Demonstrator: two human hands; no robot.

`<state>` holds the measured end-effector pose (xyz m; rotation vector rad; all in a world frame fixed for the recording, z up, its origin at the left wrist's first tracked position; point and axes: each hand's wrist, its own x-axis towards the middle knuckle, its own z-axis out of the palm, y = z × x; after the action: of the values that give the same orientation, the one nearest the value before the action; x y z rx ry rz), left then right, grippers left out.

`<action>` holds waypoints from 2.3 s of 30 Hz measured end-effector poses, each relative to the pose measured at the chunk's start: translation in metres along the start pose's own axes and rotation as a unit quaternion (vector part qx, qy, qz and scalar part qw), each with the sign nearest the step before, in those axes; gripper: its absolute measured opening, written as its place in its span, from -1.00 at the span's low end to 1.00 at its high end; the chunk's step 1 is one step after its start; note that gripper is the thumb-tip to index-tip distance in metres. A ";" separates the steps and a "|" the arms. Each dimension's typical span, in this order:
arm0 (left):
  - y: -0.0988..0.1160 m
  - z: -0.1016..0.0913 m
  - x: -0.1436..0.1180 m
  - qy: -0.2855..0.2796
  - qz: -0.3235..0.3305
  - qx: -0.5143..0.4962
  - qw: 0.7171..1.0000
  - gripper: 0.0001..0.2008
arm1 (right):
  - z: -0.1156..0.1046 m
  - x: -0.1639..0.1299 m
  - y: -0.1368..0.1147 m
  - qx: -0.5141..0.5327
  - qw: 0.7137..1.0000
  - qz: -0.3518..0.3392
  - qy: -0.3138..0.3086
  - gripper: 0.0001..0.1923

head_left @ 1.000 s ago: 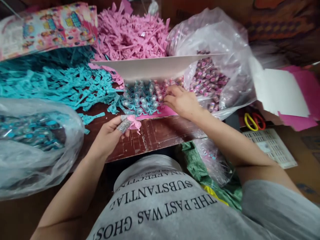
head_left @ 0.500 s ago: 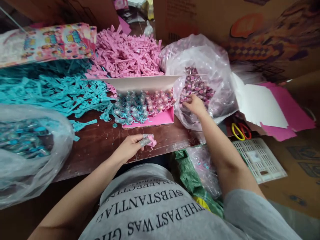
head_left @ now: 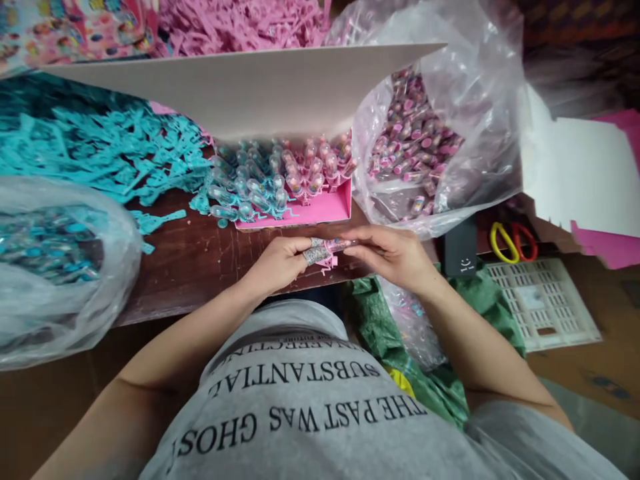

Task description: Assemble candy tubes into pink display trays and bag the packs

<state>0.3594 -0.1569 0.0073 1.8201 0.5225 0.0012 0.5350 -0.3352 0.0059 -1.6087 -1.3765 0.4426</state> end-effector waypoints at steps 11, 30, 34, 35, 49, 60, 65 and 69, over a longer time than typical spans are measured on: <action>-0.019 0.015 -0.010 0.100 0.156 0.200 0.962 -0.77 | 0.012 0.002 0.008 0.128 0.978 0.162 -0.025 -0.55; -0.013 -0.005 -0.014 0.104 0.219 0.364 0.899 -0.67 | 0.005 -0.003 -0.009 -0.012 0.992 0.105 -0.064 -0.49; -0.012 -0.008 -0.013 0.103 0.208 0.375 0.897 -0.66 | 0.008 -0.004 -0.007 -0.016 0.994 0.097 -0.045 -0.53; -0.012 -0.007 -0.014 0.105 0.211 0.377 0.896 -0.67 | 0.010 -0.004 -0.008 -0.001 0.991 0.123 -0.049 -0.51; -0.015 0.001 -0.008 0.049 0.014 0.018 0.999 -0.64 | -0.034 0.046 0.082 -0.363 0.911 0.194 -0.005 -0.69; -0.011 0.003 -0.001 0.013 -0.123 -0.220 0.968 -0.55 | -0.021 0.009 0.007 -0.029 0.997 0.069 0.026 -0.63; -0.001 0.011 -0.003 -0.012 -0.114 -0.246 0.962 -0.56 | 0.014 -0.004 -0.012 0.099 0.992 0.074 0.007 -0.74; -0.004 0.015 -0.008 0.049 -0.026 -0.187 0.981 -0.65 | 0.025 -0.005 -0.009 0.088 0.988 0.121 0.029 -0.68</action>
<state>0.3546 -0.1721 0.0008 1.4436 0.5965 0.1463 0.5097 -0.3304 -0.0004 -1.6342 -1.0723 0.6371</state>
